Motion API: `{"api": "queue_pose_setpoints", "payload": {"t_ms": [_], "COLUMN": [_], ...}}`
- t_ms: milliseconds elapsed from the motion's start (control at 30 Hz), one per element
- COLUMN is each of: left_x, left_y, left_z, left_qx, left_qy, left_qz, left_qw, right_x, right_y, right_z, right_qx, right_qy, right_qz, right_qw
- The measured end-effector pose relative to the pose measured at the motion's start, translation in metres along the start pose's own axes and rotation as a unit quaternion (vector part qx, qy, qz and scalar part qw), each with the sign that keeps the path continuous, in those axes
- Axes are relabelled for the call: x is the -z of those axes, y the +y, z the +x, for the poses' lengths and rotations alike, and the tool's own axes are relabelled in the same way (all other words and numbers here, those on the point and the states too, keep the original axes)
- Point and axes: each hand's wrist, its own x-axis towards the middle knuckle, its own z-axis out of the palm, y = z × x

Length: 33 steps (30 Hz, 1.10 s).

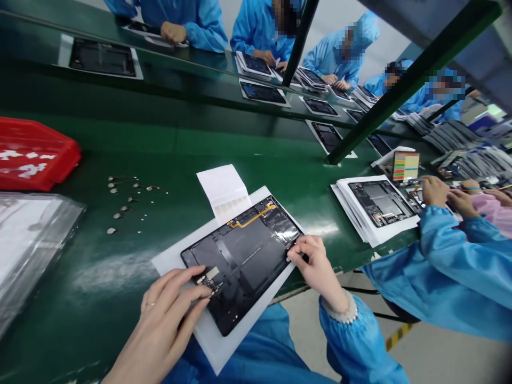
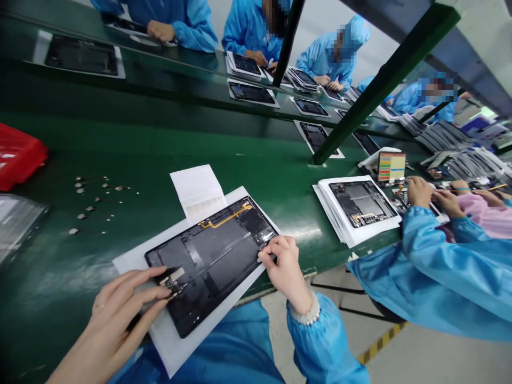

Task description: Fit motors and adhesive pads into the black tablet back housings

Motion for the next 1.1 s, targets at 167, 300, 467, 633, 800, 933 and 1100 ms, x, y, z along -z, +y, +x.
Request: {"api": "queue_pose_setpoints", "payload": {"t_ms": [167,300,467,633,800,933,1100], "left_x": [-0.002,-0.003,-0.002,-0.001,0.000,0.000,-0.004], "left_y": [-0.003,-0.002,0.000,0.000,-0.001,-0.006,-0.011], "left_z": [-0.002,-0.001,0.001,0.004,0.001,-0.004,-0.010], "left_qx": [0.003,0.006,-0.013,-0.021,-0.015,-0.009,-0.027], "left_qy": [-0.001,-0.006,0.002,0.003,0.011,0.025,0.012], "left_qz": [0.006,0.017,0.023,0.027,0.022,0.028,0.050], "left_qw": [1.000,1.000,1.000,0.999,1.000,0.999,0.998], "right_x": [0.007,0.010,0.013,0.016,0.022,0.029,0.020], "right_y": [-0.001,-0.002,-0.006,-0.013,-0.012,-0.005,0.010], "right_z": [0.004,0.006,0.007,0.010,0.018,0.025,0.031], "right_qx": [0.017,0.040,0.079,0.107,0.114,0.116,0.049], "right_qy": [-0.032,-0.044,-0.075,-0.108,-0.137,-0.164,-0.010], "right_qz": [-0.048,-0.086,-0.140,-0.202,-0.195,-0.086,-0.026], "right_qw": [0.998,0.995,0.984,0.967,0.964,0.976,0.998]}}
